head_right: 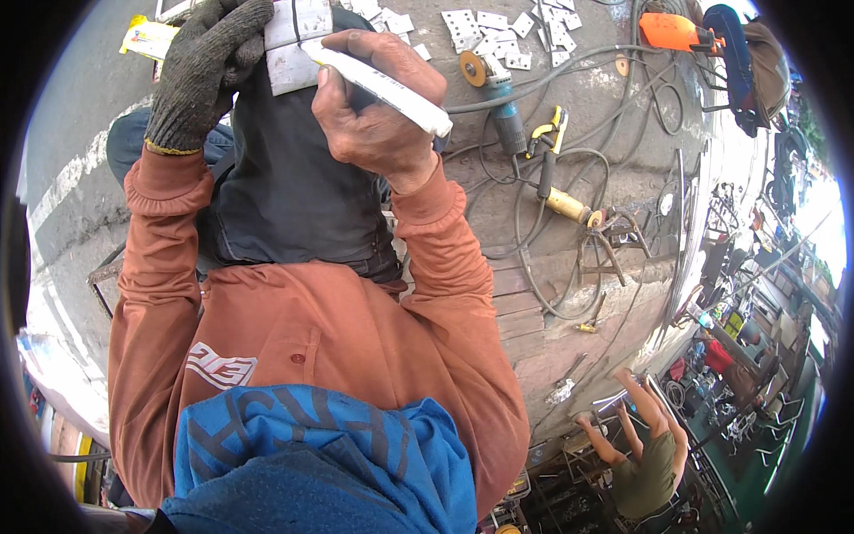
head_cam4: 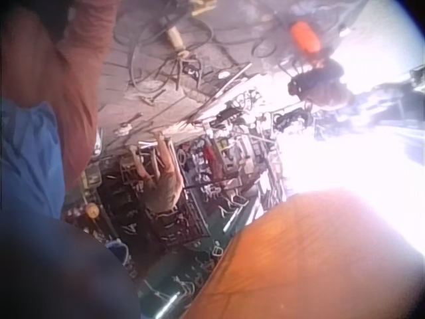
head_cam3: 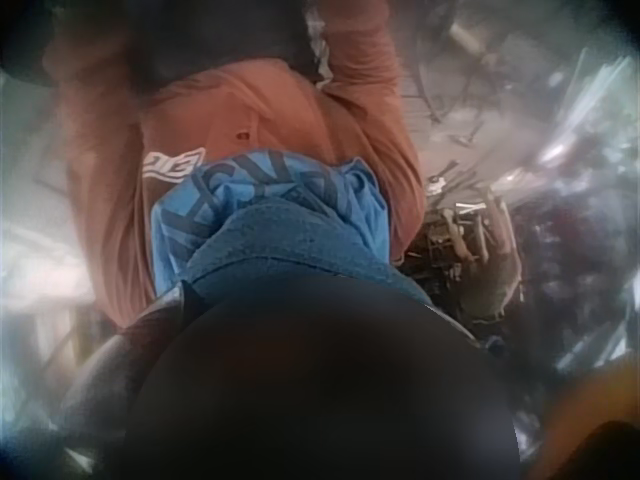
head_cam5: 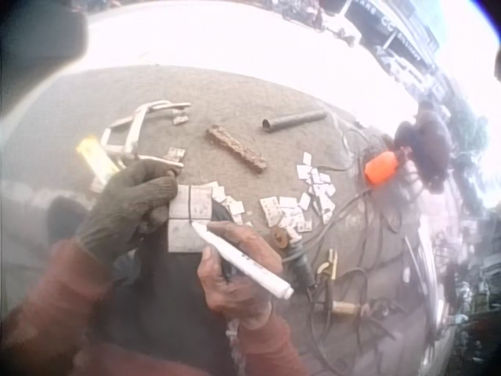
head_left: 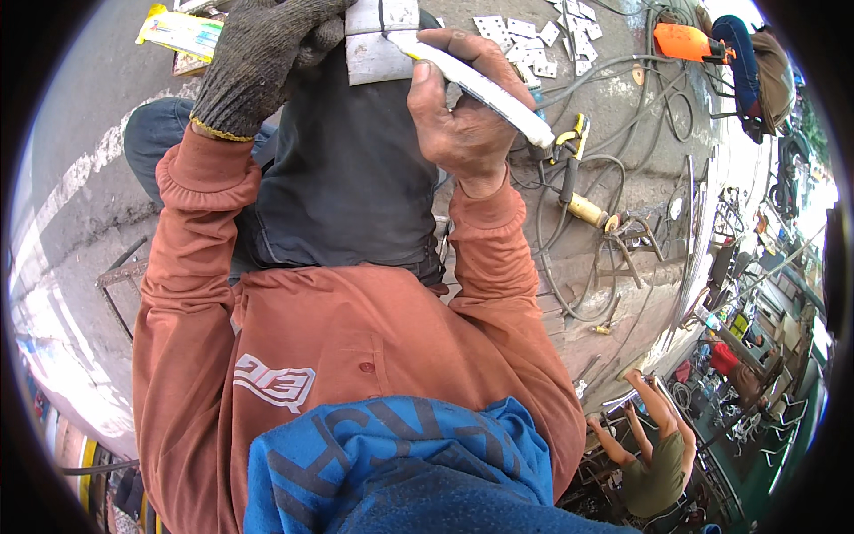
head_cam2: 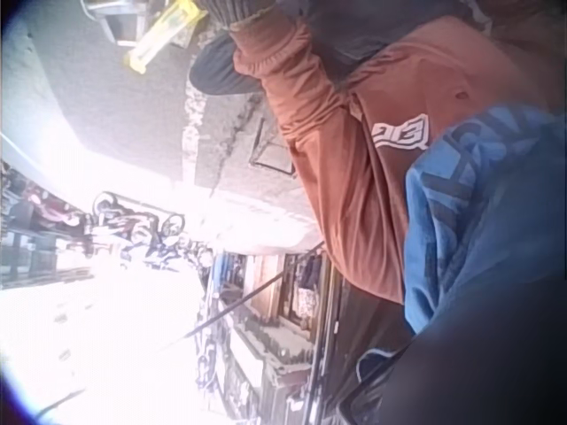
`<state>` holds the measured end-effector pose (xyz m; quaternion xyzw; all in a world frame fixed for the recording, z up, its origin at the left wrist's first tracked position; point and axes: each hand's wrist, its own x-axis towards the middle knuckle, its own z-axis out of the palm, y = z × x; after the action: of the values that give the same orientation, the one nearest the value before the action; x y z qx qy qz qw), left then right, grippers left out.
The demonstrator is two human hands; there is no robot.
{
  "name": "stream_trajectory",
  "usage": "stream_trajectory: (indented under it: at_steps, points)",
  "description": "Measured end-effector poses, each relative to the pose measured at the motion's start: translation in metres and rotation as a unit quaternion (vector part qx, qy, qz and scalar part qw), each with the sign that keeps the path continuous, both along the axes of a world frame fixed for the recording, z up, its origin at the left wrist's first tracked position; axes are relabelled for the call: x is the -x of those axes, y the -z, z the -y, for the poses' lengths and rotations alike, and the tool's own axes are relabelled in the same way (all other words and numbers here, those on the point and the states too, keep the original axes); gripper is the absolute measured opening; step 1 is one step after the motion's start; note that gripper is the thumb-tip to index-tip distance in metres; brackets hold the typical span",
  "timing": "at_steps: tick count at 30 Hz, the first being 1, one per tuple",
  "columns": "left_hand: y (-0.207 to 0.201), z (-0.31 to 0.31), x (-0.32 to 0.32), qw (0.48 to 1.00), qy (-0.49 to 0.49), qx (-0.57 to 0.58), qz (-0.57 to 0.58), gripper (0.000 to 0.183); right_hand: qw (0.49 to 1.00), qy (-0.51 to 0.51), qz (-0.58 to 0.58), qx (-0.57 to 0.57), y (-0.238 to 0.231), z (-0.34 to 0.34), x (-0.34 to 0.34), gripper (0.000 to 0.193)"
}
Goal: The person sits on the floor and repeatedly picks up small rectangular metal pieces, marks them with a white marker, and places them back down. The person handles the pieces one at a time and continues the marking process throughout the clip.
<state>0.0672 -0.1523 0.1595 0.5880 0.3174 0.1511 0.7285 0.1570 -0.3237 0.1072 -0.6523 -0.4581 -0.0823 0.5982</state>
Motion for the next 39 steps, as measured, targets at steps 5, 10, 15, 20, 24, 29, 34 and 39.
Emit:
stream_trajectory:
  at_steps: [5, 10, 15, 20, 24, 29, 34, 39]
  points:
    - [-0.001, 0.001, -0.001, 1.0, 0.012, 0.0, 0.013, 0.025, 1.0, -0.007, -0.018, -0.008, -0.001, 0.001, 0.001, 0.017]
    - [0.0, 0.005, -0.003, 1.0, -0.019, -0.003, 0.009, 0.022, 1.0, -0.018, -0.004, 0.009, -0.002, 0.006, 0.0, 0.022]
    - [0.001, 0.001, -0.002, 1.0, 0.007, 0.014, 0.002, 0.018, 0.999, -0.031, -0.024, 0.036, 0.004, 0.016, 0.0, 0.019]
    - [0.0, 0.0, -0.001, 1.0, 0.006, 0.004, 0.004, 0.016, 0.99, -0.078, -0.091, -0.069, 0.004, 0.014, -0.006, 0.018]
    - [0.01, -0.006, 0.002, 0.994, 0.0, 0.068, 0.079, 0.014, 0.996, -0.027, -0.023, -0.083, -0.004, -0.001, -0.012, 0.043]
    - [0.034, -0.073, 0.012, 0.975, -0.124, 0.075, 0.168, 0.009, 0.971, 0.047, 0.195, 0.133, -0.004, 0.001, -0.002, 0.038]
    - [0.044, -0.159, 0.081, 0.962, -0.222, 0.005, 0.158, 0.009, 0.998, 0.047, -0.051, -0.003, 0.004, 0.021, -0.007, 0.025]
    - [0.077, -0.177, 0.111, 0.951, -0.298, -0.045, 0.073, 0.011, 0.945, 0.102, -0.303, 0.066, 0.054, -0.007, -0.098, 0.025]
